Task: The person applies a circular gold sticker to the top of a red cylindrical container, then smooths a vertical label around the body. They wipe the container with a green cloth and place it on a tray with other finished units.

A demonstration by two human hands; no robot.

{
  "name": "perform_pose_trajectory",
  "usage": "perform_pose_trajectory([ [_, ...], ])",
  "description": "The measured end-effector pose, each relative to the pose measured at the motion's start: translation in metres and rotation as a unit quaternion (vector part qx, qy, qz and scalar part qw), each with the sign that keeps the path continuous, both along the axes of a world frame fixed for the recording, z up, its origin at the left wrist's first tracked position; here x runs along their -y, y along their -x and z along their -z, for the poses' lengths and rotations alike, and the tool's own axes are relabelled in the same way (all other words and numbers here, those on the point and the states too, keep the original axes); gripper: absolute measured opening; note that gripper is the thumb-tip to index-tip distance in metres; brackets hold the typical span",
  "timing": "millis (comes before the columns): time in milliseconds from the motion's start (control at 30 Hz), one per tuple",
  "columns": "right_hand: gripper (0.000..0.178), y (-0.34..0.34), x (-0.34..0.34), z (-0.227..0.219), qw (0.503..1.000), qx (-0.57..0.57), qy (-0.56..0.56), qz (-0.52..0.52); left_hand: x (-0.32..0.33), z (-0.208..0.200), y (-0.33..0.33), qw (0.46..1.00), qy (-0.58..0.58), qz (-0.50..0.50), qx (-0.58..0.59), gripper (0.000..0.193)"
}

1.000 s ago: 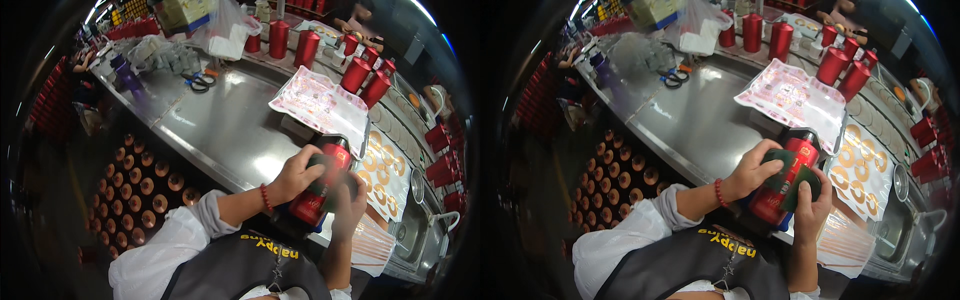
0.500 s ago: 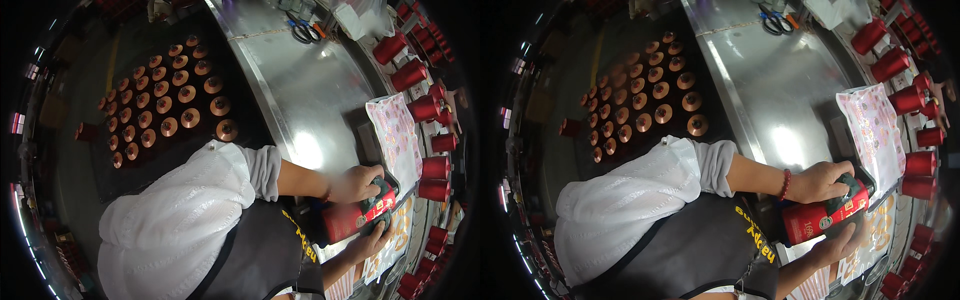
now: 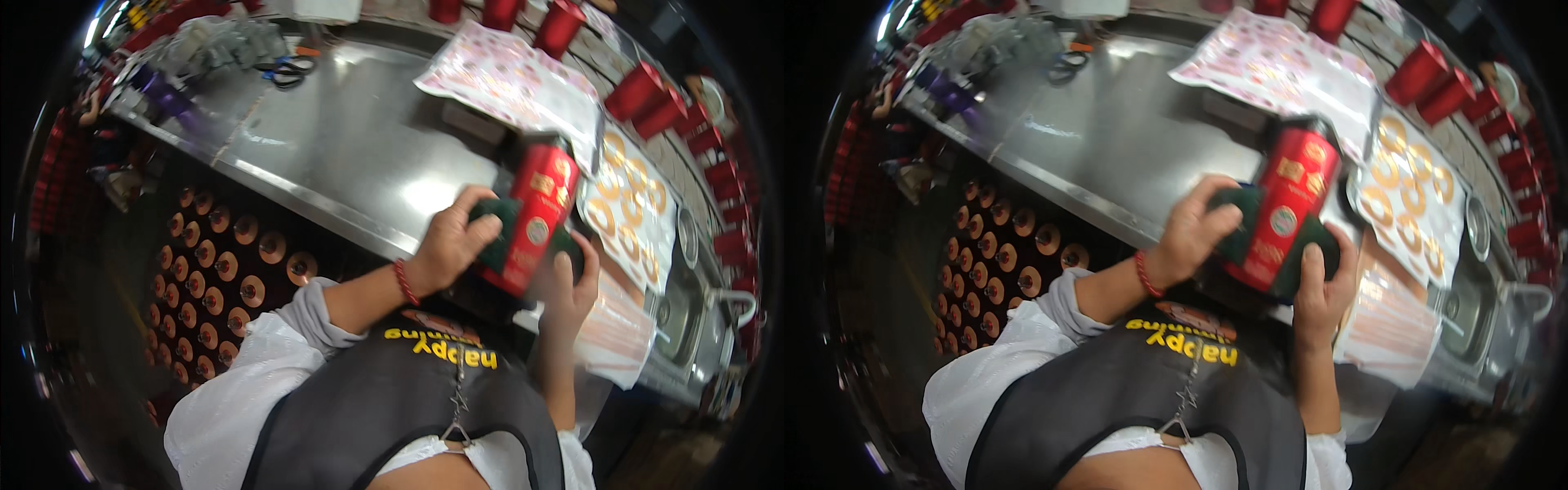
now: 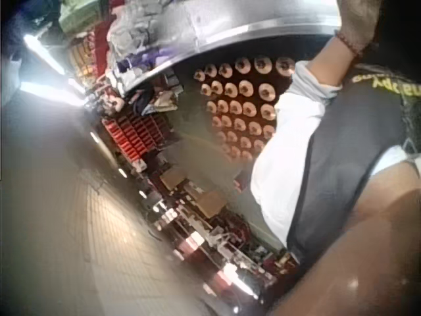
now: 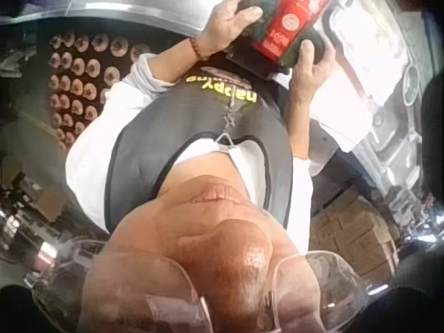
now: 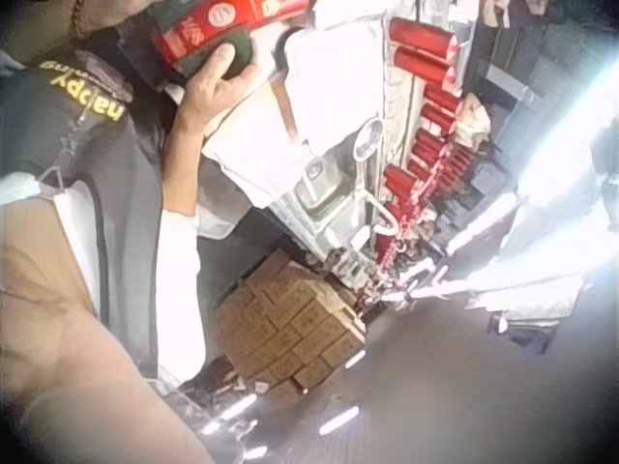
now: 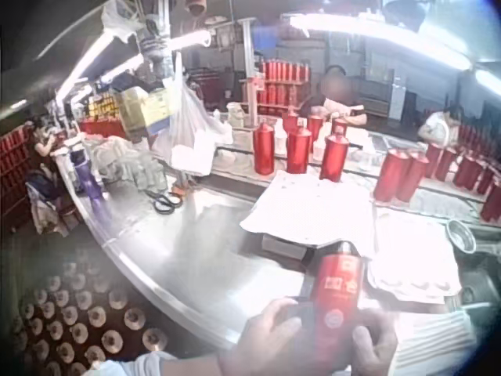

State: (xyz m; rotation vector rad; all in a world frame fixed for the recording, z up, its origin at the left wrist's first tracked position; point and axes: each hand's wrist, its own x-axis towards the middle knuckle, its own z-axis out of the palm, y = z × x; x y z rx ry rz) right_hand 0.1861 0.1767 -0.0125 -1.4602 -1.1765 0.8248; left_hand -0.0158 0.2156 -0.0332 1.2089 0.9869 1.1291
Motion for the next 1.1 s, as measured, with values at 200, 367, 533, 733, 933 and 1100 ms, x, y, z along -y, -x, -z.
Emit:
perform_pose_trajectory([
  [200, 0.032, 0.026, 0.016, -0.027, 0.998, 0.033, -0.026, -0.052, 0.016, -0.019, -0.007, 0.997, -0.048, 0.043, 0.053, 0.029],
  [367, 0.032, 0.004, 0.024, -0.017, 0.995, -0.092, 0.035, -0.004, 0.014, 0.005, 0.011, 0.989, 0.051, 0.016, 0.137, 0.029],
  [533, 0.028, 0.007, 0.016, -0.024, 0.996, -0.067, 0.033, -0.045, 0.003, -0.011, -0.002, 0.987, 0.051, 0.055, 0.145, 0.031],
  [733, 0.033, -0.018, -0.001, -0.028, 0.864, 0.393, -0.265, -0.171, -0.022, -0.049, 0.02, 0.776, -0.547, 0.107, -0.295, 0.031],
  [933, 0.021, -0.027, -0.019, -0.044, 0.92, 0.208, -0.103, -0.315, -0.043, -0.054, 0.015, 0.872, -0.371, 0.213, -0.236, 0.024],
  [1100, 0.02, -0.035, -0.091, -0.038, 0.96, 0.176, -0.084, -0.201, -0.108, -0.041, -0.007, 0.954, -0.181, 0.177, -0.16, 0.026],
])
